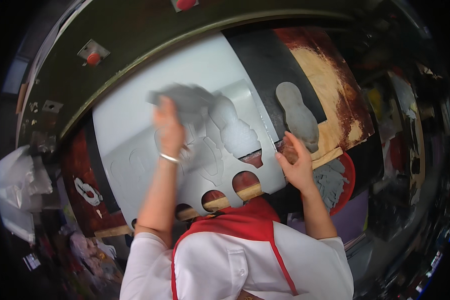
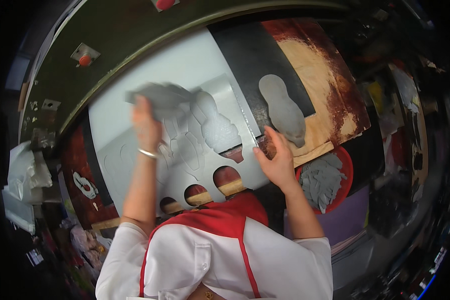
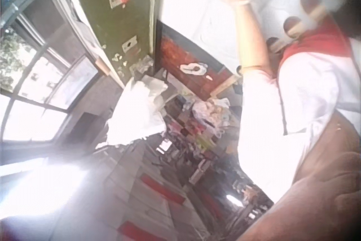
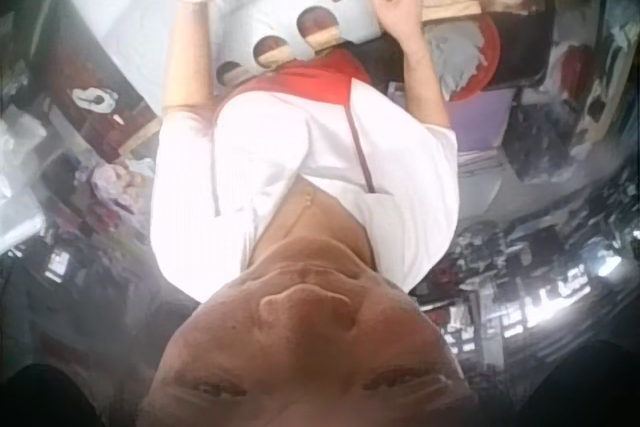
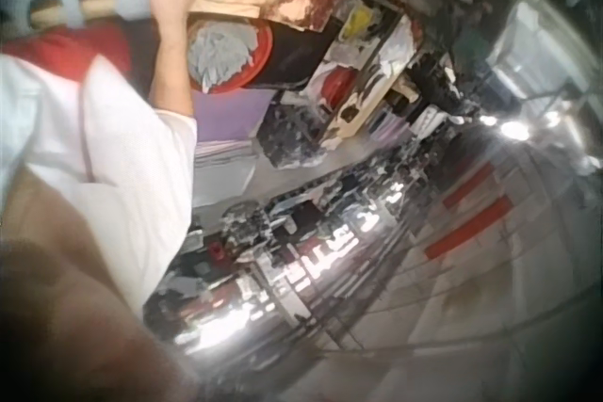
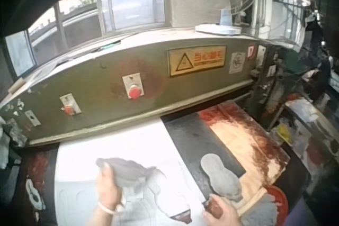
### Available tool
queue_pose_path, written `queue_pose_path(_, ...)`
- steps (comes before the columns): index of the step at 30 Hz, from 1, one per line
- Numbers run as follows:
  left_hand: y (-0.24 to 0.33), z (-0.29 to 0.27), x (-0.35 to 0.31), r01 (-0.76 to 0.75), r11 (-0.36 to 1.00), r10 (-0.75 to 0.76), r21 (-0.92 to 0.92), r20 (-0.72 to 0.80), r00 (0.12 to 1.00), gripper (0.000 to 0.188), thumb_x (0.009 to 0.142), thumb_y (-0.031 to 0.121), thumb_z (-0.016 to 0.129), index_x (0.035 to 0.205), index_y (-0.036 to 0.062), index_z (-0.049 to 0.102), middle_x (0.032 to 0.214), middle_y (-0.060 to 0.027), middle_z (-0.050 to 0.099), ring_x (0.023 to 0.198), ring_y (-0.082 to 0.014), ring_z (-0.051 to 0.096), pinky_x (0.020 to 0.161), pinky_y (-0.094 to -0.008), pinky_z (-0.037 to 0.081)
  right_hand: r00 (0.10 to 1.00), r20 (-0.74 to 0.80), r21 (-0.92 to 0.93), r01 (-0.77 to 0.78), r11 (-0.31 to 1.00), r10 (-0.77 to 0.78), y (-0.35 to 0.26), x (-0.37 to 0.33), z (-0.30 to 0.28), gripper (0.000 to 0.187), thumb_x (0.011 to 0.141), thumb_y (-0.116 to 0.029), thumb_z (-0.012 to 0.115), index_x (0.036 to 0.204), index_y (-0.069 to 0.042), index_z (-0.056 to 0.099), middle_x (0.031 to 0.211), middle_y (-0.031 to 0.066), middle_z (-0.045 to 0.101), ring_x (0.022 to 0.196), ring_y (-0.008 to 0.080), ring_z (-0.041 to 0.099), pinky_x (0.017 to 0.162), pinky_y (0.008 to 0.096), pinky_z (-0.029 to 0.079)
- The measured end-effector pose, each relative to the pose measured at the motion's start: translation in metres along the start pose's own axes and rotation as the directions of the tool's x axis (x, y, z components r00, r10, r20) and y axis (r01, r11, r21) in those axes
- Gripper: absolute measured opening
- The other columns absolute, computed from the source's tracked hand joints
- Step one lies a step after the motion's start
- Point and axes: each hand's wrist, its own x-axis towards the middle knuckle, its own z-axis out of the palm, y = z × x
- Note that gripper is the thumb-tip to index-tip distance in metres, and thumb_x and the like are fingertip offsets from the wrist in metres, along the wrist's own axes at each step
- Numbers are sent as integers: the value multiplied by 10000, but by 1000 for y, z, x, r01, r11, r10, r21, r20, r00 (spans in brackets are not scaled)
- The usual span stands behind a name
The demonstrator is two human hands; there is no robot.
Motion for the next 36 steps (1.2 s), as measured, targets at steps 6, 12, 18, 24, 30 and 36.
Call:
queue_pose_path(6,4,-112,74,-335,796,205,-504,-296,933,348,1003,249,435,1195,-34,499,1132,-147,587,992,-221,598,881,-355,497,892,321,-47,351,935,-319,-25,-6,31,326,763,-63,697,1056,31,591,1007,150,604,930,268,603,802,320,487)
queue_pose_path(12,31,-135,48,-465,872,427,-150,-232,874,287,989,127,441,1214,-30,524,1163,-150,602,1056,-271,600,903,-399,504,643,725,-186,-161,969,246,-33,26,56,185,785,-140,734,858,3,641,801,3,634,685,96,537,652,240,432)
queue_pose_path(18,-45,-56,-65,-770,628,641,-115,637,428,501,634,-27,591,1113,112,635,1197,-124,585,1142,-313,541,1030,-500,384,297,954,228,-626,746,-43,-5,45,79,145,767,-121,715,802,12,667,743,23,639,711,81,563,669,203,416)
queue_pose_path(24,-68,-54,-71,-543,796,554,-267,684,475,386,747,63,608,1130,113,623,1164,-136,594,1157,-314,522,1042,-463,369,407,895,444,-790,422,-181,8,24,80,155,727,-97,701,693,26,612,785,61,646,694,92,577,670,216,435)
queue_pose_path(30,-46,-106,33,179,977,-173,-119,60,983,380,981,346,464,928,-15,571,858,-111,602,764,-166,560,654,-310,462,870,481,-72,-80,994,105,-57,-5,57,124,731,-60,688,757,3,584,899,110,643,772,236,605,728,328,465)
queue_pose_path(36,-28,-182,78,-419,746,459,-517,-57,887,263,962,147,446,1127,-22,560,1085,-121,625,993,-234,609,874,-385,505,866,448,-102,295,950,-221,-91,-40,106,169,721,-91,706,831,-30,594,930,133,612,817,307,578,706,356,476)
